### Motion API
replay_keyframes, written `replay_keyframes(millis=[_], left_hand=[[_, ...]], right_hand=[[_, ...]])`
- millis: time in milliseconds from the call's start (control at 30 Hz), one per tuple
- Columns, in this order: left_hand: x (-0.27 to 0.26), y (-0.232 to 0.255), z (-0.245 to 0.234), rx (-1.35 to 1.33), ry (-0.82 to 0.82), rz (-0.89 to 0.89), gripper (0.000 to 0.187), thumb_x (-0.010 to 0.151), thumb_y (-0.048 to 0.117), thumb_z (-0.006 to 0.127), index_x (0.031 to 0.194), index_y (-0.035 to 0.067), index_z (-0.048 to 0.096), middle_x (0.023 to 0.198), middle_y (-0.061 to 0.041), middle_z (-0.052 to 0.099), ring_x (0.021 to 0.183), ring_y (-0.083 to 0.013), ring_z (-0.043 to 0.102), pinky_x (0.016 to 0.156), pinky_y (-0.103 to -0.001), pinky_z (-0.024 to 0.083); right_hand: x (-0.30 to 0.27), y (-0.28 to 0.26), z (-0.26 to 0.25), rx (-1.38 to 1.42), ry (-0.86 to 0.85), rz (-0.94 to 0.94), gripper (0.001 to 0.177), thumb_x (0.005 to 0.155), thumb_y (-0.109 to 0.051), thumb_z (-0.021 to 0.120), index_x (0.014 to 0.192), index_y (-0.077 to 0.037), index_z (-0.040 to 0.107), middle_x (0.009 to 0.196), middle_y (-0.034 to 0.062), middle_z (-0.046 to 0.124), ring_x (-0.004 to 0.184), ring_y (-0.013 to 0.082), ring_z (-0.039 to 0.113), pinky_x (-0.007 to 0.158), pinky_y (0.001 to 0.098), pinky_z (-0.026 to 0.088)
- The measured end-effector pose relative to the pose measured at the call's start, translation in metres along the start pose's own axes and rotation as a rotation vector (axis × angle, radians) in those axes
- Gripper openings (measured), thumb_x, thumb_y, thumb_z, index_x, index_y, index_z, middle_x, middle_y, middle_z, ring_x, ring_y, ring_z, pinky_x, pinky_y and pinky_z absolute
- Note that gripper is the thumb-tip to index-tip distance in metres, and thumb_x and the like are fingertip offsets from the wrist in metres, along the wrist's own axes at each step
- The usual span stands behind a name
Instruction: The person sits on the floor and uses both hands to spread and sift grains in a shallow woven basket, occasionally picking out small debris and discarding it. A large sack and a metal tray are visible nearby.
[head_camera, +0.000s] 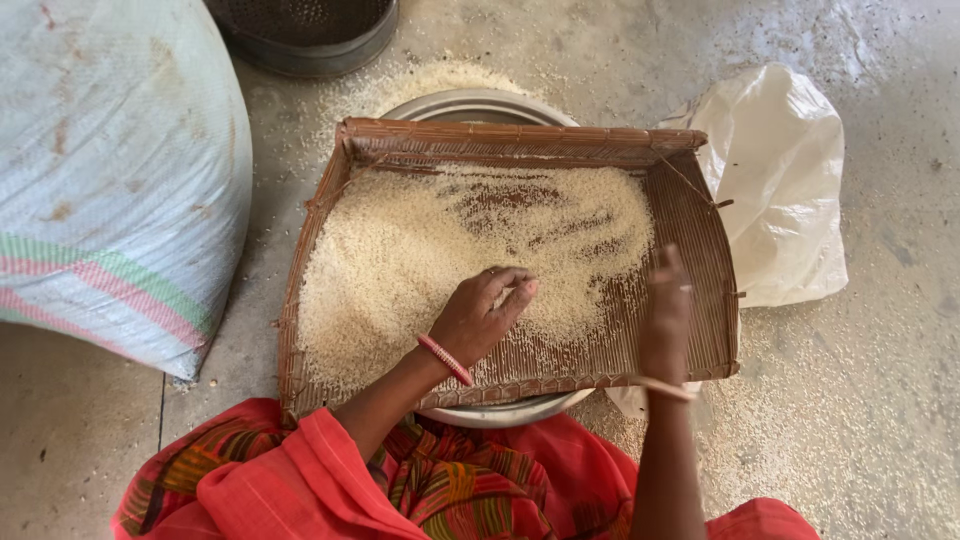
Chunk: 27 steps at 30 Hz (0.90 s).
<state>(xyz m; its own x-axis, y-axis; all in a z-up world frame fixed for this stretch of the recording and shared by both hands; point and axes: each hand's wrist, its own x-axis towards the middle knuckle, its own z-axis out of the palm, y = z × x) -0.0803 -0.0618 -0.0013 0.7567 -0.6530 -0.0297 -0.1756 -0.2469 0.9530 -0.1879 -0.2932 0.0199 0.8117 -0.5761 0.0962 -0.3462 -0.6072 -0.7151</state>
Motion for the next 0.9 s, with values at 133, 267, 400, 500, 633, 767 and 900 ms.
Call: replay_keyframes(millis=[133, 267, 400, 500, 633, 767, 900], left_hand=[[0.005, 0.000, -0.008, -0.069, 0.083, -0.052, 0.050, 0.102, 0.048, 0.049, 0.121, 0.007, 0.070, 0.109, -0.014, 0.075, 0.096, -0.0241, 0.074, 0.089, -0.039, 0.058], [0.004, -0.005, -0.016, -0.141, 0.144, -0.102, 0.051, 0.102, 0.049, 0.047, 0.119, 0.007, 0.070, 0.106, -0.013, 0.076, 0.095, -0.0223, 0.075, 0.085, -0.036, 0.061], [0.011, -0.005, -0.023, -0.180, 0.223, -0.031, 0.051, 0.104, 0.049, 0.048, 0.118, 0.006, 0.071, 0.108, -0.012, 0.076, 0.098, -0.0213, 0.074, 0.088, -0.036, 0.060], [0.018, -0.004, -0.031, -0.158, 0.232, -0.124, 0.051, 0.103, 0.050, 0.046, 0.117, 0.008, 0.071, 0.105, -0.010, 0.075, 0.092, -0.0187, 0.074, 0.082, -0.033, 0.062], [0.020, -0.006, -0.049, -0.233, 0.274, -0.206, 0.051, 0.103, 0.049, 0.047, 0.121, 0.009, 0.073, 0.098, -0.014, 0.077, 0.083, -0.0211, 0.070, 0.079, -0.034, 0.059], [0.019, -0.011, -0.063, -0.368, 0.370, -0.074, 0.052, 0.105, 0.047, 0.049, 0.125, 0.004, 0.070, 0.112, -0.015, 0.077, 0.106, -0.0201, 0.070, 0.095, -0.033, 0.055], [0.020, -0.009, -0.068, -0.472, 0.405, -0.020, 0.052, 0.106, 0.046, 0.049, 0.126, 0.003, 0.069, 0.119, -0.015, 0.076, 0.120, -0.0224, 0.071, 0.105, -0.034, 0.053]], right_hand=[[-0.041, 0.007, 0.050, -0.724, -0.115, -0.029, 0.102, 0.098, -0.076, 0.021, 0.160, 0.003, 0.001, 0.169, 0.0245, -0.001, 0.156, 0.0326, -0.005, 0.124, 0.0488, -0.002], [-0.029, 0.006, 0.073, -0.777, -0.056, -0.062, 0.102, 0.098, -0.074, 0.022, 0.160, 0.003, 0.000, 0.168, 0.0243, -0.003, 0.156, 0.0331, -0.005, 0.123, 0.0468, -0.003], [0.022, -0.012, 0.090, -0.630, -0.044, -0.143, 0.096, 0.103, -0.070, 0.022, 0.162, 0.004, 0.006, 0.172, 0.0249, 0.005, 0.159, 0.0339, 0.005, 0.128, 0.0485, 0.005], [0.034, -0.035, 0.114, -0.361, -0.181, -0.151, 0.090, 0.099, -0.068, 0.023, 0.163, -0.005, 0.016, 0.171, 0.0218, 0.017, 0.158, 0.0334, 0.017, 0.128, 0.0488, 0.017], [0.015, -0.052, 0.127, 0.356, -0.285, -0.131, 0.088, 0.099, -0.069, 0.025, 0.165, -0.010, 0.027, 0.164, 0.0209, 0.042, 0.154, 0.0328, 0.040, 0.128, 0.0494, 0.030], [-0.026, -0.030, 0.089, -0.091, -0.140, -0.062, 0.091, 0.098, -0.071, 0.020, 0.164, -0.008, 0.018, 0.170, 0.0222, 0.020, 0.158, 0.0355, 0.019, 0.127, 0.0512, 0.018], [-0.072, -0.015, 0.087, -0.671, -0.145, -0.032, 0.101, 0.095, -0.075, 0.023, 0.161, -0.002, -0.002, 0.170, 0.0205, -0.003, 0.157, 0.0318, -0.004, 0.124, 0.0476, -0.003]])
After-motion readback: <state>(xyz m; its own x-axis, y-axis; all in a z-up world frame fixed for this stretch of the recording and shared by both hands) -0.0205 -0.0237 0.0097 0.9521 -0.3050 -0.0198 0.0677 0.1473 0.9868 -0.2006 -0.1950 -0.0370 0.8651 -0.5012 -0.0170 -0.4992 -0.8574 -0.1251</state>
